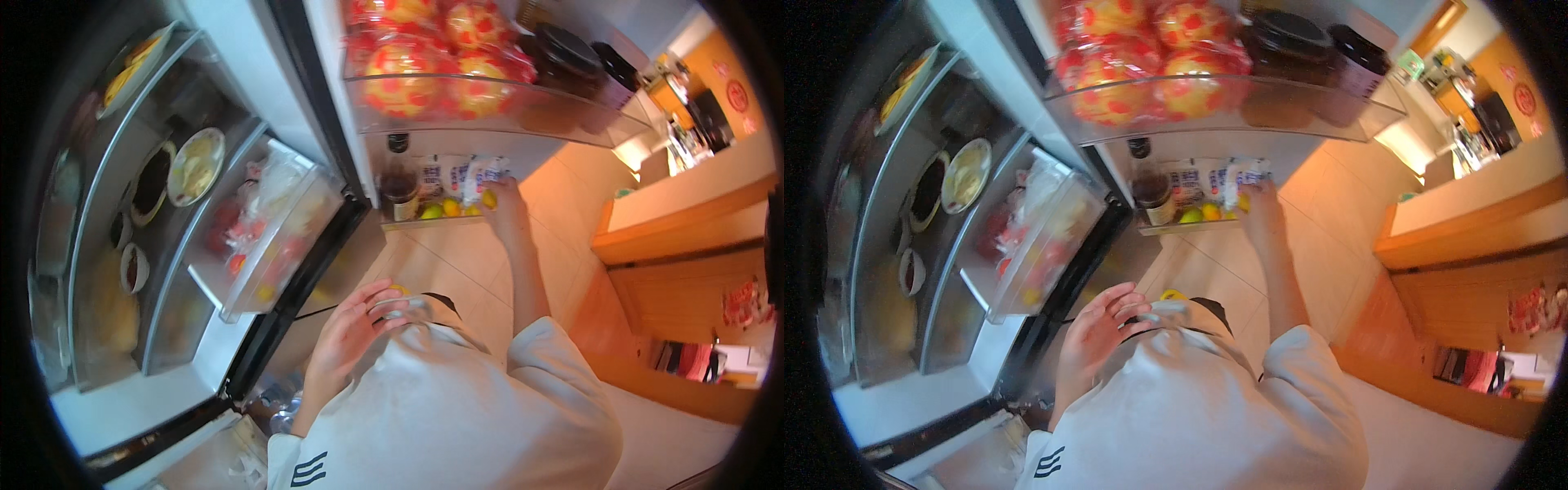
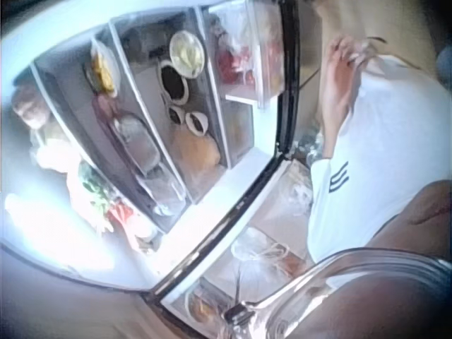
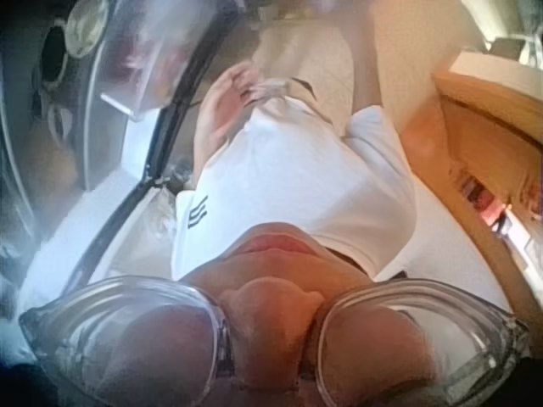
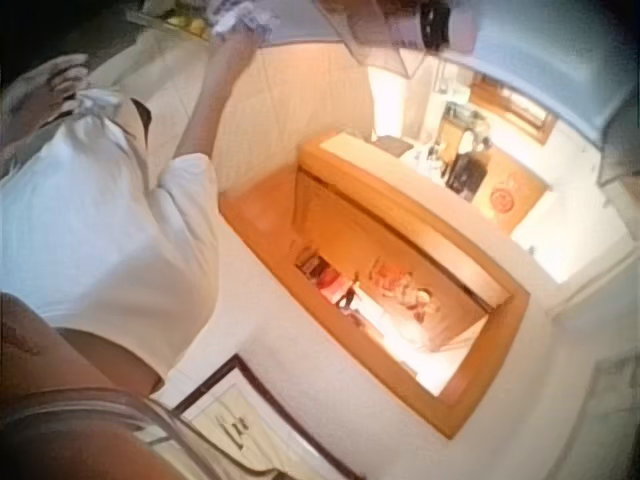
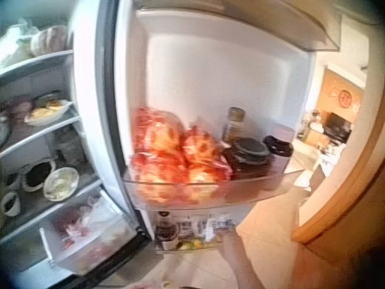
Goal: The person picks up small yellow and green fruits from a table, carries them to the refrigerator, and places them into a drawer. The person repeats this process multiple times, moving fruits from the table to the fridge.
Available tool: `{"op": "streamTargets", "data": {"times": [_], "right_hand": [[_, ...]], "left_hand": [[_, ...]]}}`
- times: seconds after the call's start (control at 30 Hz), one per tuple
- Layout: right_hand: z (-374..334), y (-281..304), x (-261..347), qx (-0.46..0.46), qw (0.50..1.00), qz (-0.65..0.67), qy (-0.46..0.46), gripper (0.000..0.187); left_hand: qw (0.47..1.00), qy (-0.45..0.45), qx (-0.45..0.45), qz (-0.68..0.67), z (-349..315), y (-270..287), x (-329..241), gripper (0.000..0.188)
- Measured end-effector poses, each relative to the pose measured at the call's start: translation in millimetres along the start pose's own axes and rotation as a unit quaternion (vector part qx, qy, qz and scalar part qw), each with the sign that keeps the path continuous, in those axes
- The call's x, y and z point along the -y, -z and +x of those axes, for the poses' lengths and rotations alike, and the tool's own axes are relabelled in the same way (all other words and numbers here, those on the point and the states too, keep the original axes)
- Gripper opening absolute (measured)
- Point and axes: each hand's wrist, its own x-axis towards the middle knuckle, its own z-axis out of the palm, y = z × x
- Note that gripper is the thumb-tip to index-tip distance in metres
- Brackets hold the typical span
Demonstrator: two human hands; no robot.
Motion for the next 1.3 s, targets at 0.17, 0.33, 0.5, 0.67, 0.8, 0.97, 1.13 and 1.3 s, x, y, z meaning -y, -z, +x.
{"op": "streamTargets", "data": {"times": [0.17,0.33,0.5,0.67,0.8,0.97,1.13,1.3], "right_hand": [[25,-37,-65,0.174,0.970,-0.169,-0.021,0.037],[14,-2,-26,0.240,0.965,-0.099,-0.023,0.034],[-8,10,16,0.139,0.990,0.013,0.016,0.027],[-13,-1,57,0.179,0.978,0.109,0.022,0.021],[-11,-7,77,0.186,0.979,0.067,0.058,0.020],[-19,-12,114,0.192,0.971,0.104,0.093,0.016],[-21,-19,182,0.227,0.934,0.245,0.130,0.013],[25,-72,302,0.330,0.851,0.313,0.263,0.014]], "left_hand": [[0.991,-0.089,-0.034,0.089,-28,29,-31,0.046],[0.882,-0.232,-0.259,0.317,-69,72,-96,0.033],[0.630,-0.153,-0.363,0.670,-62,141,-168,0.017],[0.514,0.080,-0.196,0.831,-9,232,-188,0.024],[0.446,0.049,-0.164,0.878,4,265,-176,0.025],[0.437,0.089,-0.156,0.881,13,255,-182,0.032],[0.589,-0.171,-0.232,0.755,-32,246,-213,0.039],[0.914,-0.197,-0.296,0.195,-90,204,-200,0.024]]}}
